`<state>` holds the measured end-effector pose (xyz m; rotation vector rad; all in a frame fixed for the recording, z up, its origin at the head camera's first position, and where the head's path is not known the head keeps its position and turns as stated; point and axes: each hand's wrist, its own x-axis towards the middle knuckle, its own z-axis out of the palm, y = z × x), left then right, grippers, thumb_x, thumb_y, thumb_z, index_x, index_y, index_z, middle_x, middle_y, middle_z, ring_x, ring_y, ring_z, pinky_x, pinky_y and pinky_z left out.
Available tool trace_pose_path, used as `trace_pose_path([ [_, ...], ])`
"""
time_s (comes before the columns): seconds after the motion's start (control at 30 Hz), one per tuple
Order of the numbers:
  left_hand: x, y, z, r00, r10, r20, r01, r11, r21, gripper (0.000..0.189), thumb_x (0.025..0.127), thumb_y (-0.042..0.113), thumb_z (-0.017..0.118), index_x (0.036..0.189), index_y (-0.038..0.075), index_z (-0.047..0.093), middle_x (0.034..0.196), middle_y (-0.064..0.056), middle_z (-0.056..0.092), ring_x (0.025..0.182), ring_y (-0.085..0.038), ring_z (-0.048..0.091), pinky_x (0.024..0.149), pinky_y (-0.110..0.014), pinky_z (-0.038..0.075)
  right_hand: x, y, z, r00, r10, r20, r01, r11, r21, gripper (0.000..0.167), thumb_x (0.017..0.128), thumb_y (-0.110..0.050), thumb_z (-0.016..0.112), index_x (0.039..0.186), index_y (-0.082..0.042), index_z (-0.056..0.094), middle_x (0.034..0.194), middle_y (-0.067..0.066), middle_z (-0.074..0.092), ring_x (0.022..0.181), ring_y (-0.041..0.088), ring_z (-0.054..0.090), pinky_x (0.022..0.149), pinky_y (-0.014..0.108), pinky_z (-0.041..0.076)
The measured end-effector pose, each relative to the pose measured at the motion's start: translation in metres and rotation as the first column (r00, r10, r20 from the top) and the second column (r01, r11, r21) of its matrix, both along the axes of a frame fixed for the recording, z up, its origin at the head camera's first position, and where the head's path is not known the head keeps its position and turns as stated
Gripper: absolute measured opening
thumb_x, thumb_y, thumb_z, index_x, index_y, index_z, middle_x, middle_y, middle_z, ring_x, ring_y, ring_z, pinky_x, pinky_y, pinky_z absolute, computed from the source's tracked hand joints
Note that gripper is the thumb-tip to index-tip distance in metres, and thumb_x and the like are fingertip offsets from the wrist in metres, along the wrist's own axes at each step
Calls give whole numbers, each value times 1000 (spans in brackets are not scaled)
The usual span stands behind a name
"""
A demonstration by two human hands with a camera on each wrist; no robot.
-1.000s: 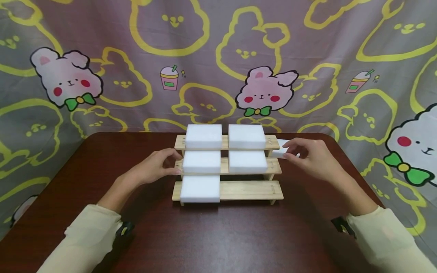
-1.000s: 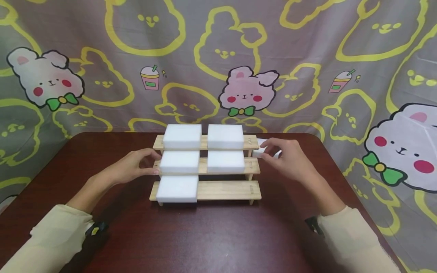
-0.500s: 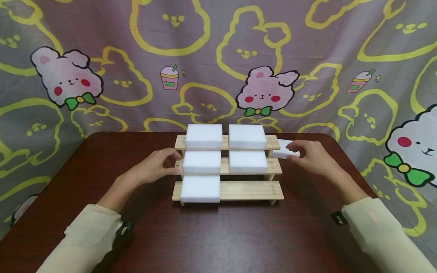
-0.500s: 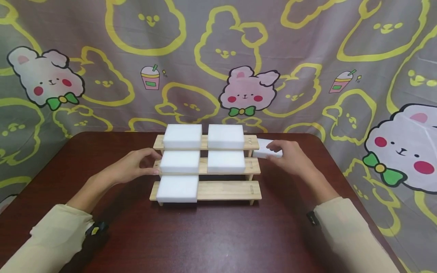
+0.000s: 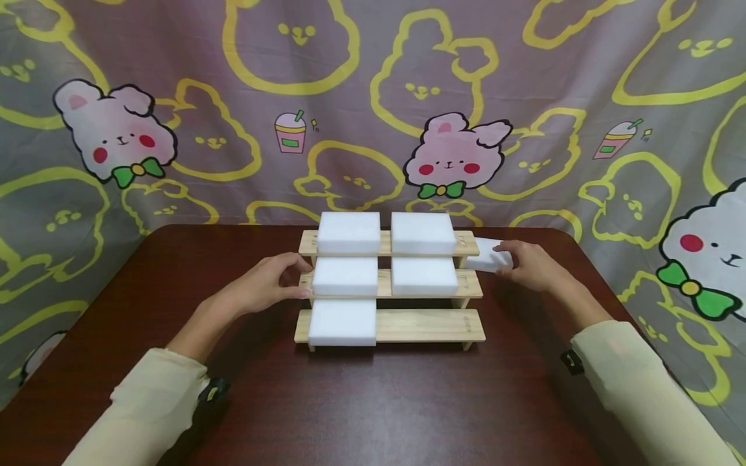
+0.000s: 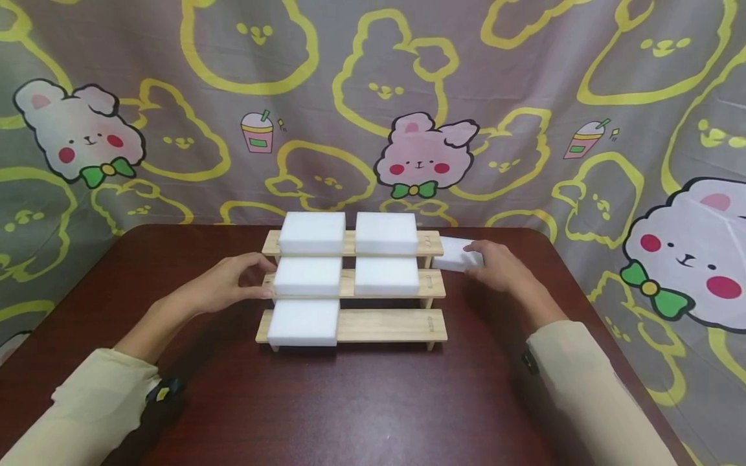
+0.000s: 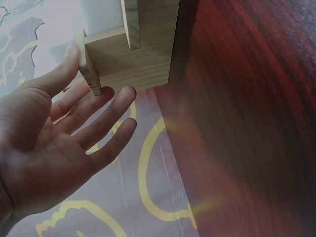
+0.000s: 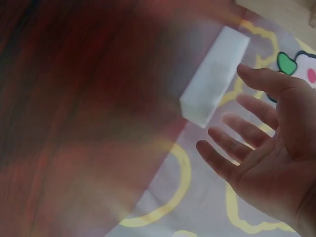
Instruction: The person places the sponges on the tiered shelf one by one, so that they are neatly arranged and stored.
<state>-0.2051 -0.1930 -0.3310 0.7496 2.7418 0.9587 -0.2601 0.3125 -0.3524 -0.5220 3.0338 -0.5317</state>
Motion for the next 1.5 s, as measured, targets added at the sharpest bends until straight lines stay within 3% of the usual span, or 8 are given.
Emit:
trace_pose_path([
  [0.2, 0, 1, 0, 1000, -7, 9, 7, 1000, 8, 43, 93, 17, 80, 125, -6, 61, 126, -22, 65, 105, -32, 64, 86, -47, 55, -7, 3, -9, 999, 48, -13, -48, 998, 44, 44, 85, -8, 81, 122, 8, 64, 124, 33, 62, 105, 44, 60, 91, 60, 49],
  [0.37, 0, 1, 1, 1000, 5, 6, -5, 1000, 0, 43, 93, 17, 80, 125, -6, 62, 124, -21, 66, 104, -31, 63, 85, -45, 54, -10, 2, -9, 999, 23, -45, -20, 997, 76, 40, 83, -7, 82, 117, 11, 68, 133, 37, 52, 119, 52, 52, 97, 62, 46],
  [0.47, -1, 1, 0, 1000, 5, 10, -5, 1000, 0, 43, 93, 16, 80, 125, -6, 62, 124, -21, 66, 104, -31, 63, 86, -46, 54, -12, 3, -9, 999, 3, -41, 0, 997, 80, 47, 82, -8, 83, 121, 12, 65, 136, 39, 47, 122, 56, 49, 97, 63, 46],
  [0.63, -1, 1, -1, 1000, -2, 18, 2, 1000, 6, 43, 93, 17, 80, 124, -6, 61, 125, -21, 65, 106, -33, 63, 87, -48, 54, -15, 7, -10, 999, -33, 11, 32, 996, 84, 61, 81, -8, 83, 131, 14, 56, 131, 40, 53, 114, 52, 54, 95, 62, 46],
  [0.9, -1, 1, -1, 1000, 0, 11, 0, 1000, -2, 43, 93, 17, 80, 124, -6, 62, 125, -21, 65, 104, -32, 63, 85, -45, 54, -19, 13, -10, 999, -19, 26, 17, 997, 73, 62, 76, -12, 89, 125, 10, 59, 113, 35, 59, 102, 44, 57, 89, 57, 48],
  [1.5, -1, 1, -1, 1000, -7, -1, 7, 1000, 7, 42, 93, 16, 80, 124, -6, 62, 123, -21, 66, 101, -30, 64, 82, -42, 55, -6, 18, 1, 998, -65, -3, 65, 998, 11, 58, 78, -16, 86, 125, 8, 61, 122, 36, 55, 107, 46, 53, 87, 60, 47],
])
